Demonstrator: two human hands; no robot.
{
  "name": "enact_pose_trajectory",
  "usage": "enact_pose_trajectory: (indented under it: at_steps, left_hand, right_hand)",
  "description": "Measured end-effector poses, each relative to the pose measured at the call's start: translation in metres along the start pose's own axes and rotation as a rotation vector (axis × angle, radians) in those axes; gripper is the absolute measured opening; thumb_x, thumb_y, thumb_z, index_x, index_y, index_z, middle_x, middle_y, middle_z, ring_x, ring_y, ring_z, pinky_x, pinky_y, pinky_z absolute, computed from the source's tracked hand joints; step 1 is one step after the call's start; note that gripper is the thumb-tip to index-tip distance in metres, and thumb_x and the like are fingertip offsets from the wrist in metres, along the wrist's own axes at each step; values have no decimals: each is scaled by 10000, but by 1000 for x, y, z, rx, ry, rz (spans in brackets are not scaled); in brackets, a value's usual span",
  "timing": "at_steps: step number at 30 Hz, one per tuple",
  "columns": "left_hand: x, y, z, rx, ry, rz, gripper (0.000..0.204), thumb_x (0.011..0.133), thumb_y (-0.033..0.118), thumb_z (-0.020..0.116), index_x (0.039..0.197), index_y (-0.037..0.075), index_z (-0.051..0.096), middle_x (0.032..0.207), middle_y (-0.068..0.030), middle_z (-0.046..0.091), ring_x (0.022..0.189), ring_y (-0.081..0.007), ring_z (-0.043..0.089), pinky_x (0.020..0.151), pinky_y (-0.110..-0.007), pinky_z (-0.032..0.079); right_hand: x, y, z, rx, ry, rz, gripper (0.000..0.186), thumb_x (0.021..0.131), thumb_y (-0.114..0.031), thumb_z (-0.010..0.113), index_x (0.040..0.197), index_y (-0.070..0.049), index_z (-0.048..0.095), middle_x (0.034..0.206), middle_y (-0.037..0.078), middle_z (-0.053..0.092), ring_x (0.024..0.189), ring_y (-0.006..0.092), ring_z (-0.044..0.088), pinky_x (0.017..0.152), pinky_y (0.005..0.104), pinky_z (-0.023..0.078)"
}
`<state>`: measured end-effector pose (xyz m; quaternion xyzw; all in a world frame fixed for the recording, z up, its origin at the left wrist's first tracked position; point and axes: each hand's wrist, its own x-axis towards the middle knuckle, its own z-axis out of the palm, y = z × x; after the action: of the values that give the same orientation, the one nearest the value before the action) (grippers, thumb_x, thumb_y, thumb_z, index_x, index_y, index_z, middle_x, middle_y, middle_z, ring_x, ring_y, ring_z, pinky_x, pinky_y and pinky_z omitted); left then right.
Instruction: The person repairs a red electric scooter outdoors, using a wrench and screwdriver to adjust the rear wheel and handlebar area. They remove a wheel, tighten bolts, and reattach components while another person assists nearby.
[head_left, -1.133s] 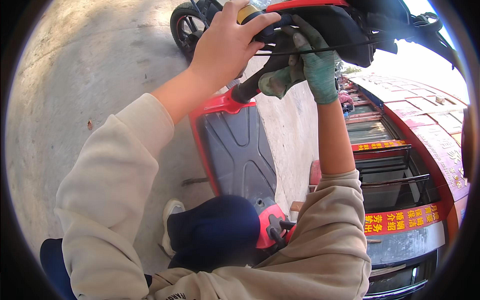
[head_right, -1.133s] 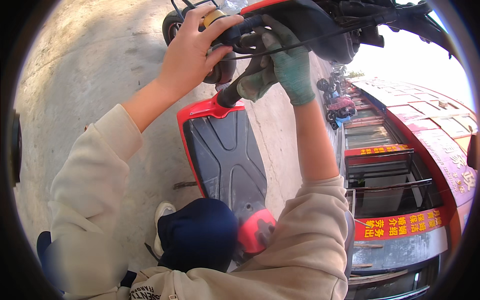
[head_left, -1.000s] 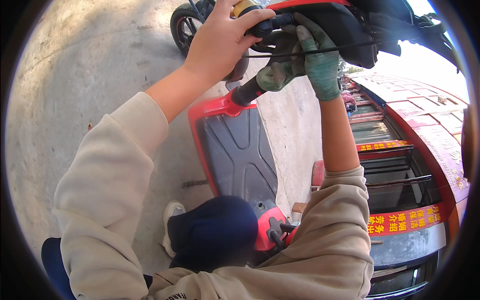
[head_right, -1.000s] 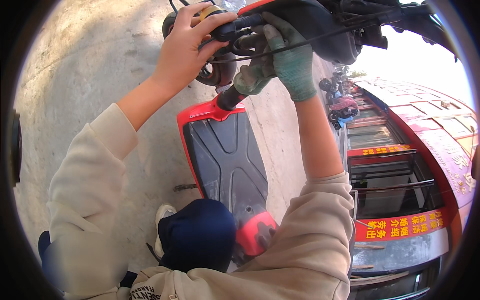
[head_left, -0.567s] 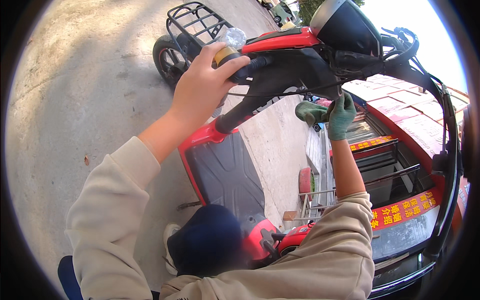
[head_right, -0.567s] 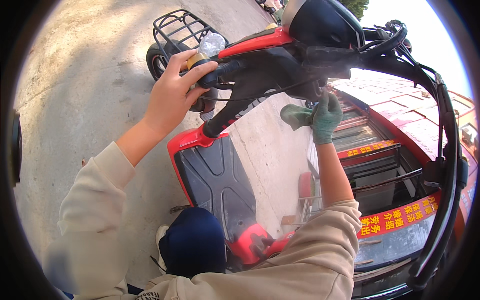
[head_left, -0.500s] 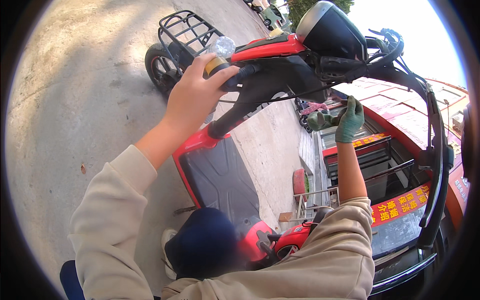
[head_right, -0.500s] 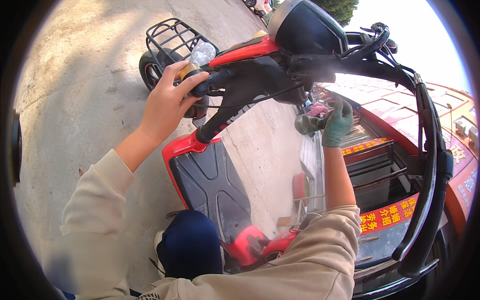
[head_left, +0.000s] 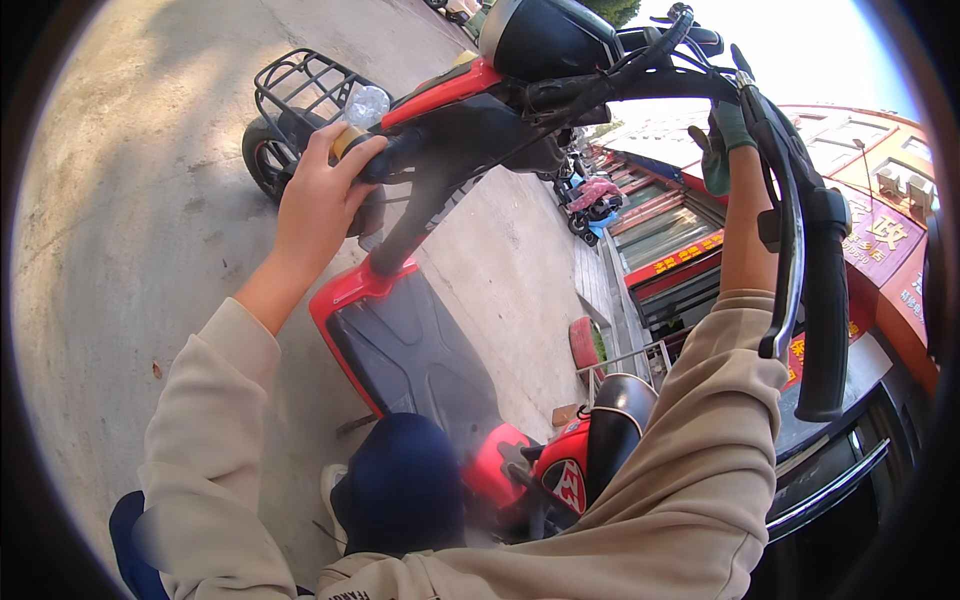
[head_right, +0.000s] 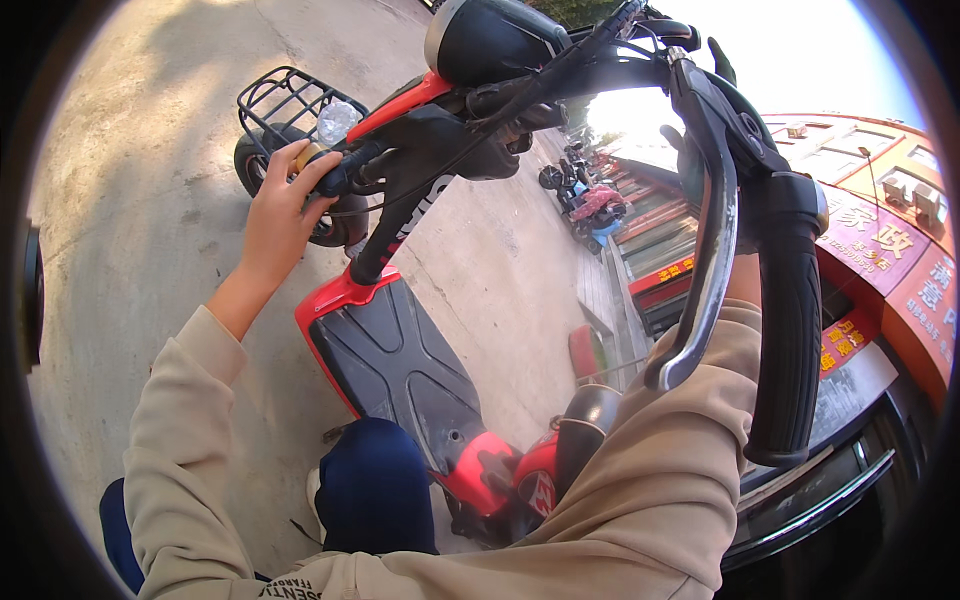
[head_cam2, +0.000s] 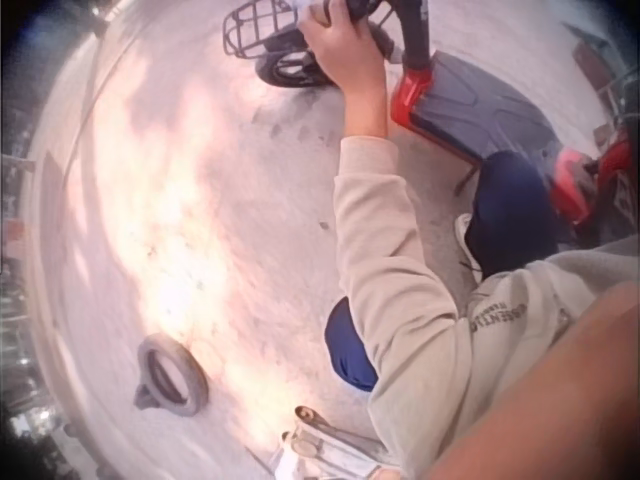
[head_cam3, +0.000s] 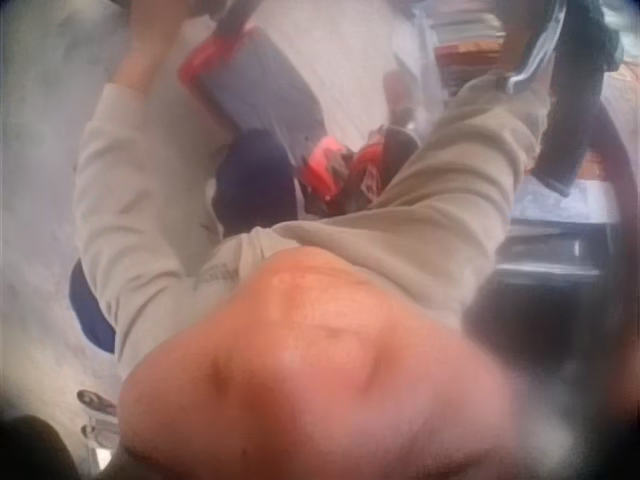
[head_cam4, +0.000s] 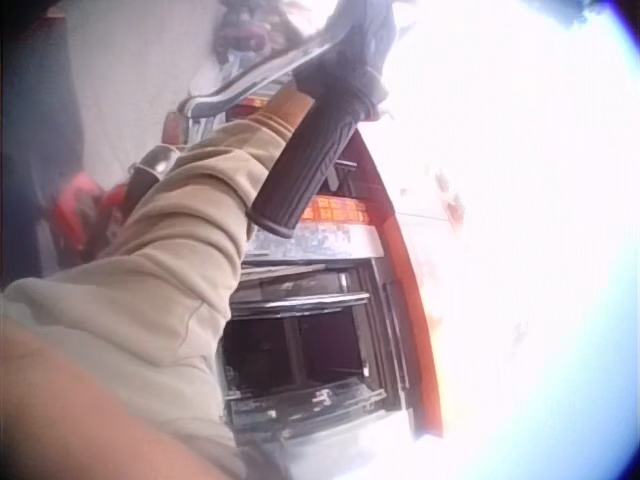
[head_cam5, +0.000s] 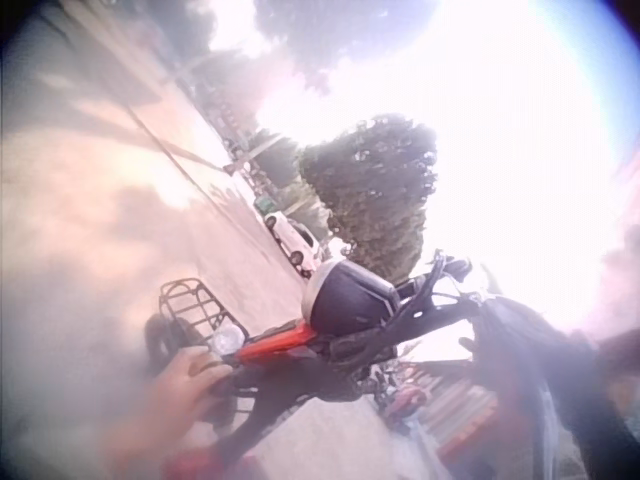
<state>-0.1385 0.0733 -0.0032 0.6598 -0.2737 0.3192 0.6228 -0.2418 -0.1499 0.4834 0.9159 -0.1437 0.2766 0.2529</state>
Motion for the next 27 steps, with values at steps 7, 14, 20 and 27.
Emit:
enact_pose_trajectory:
  at_steps: [7,14,20,27]
  left_hand:
    - [-2,-8,11,63,52,32,526,811,54,742,1291,242,636,1351,-113,528,1156,-332,604,903,-397,546]
    - [-3,-15,22,124,129,37,518,832,54,734,1301,253,640,1378,-82,543,1147,-320,615,937,-391,534]
    - [17,-18,14,-143,151,-140,476,784,34,738,1245,90,632,1206,-182,583,1053,-357,621,908,-411,514]
    - [5,-41,23,-383,93,-232,374,905,87,631,1275,49,594,1141,-171,653,1008,-307,669,887,-383,524]
  right_hand:
    - [39,-19,2,-212,-62,-62,654,787,-552,772,1148,-19,663,993,105,698,874,176,660,803,315,521]
    - [58,-15,4,-300,-83,-78,643,779,-610,747,1094,-50,711,930,90,722,840,169,683,789,319,526]
    - [80,10,8,-345,-122,-70,645,772,-659,726,1048,-77,752,875,77,742,811,164,703,777,323,530]
    - [69,62,13,-441,-195,64,665,792,-681,705,924,-31,762,784,83,728,722,189,699,707,336,547]
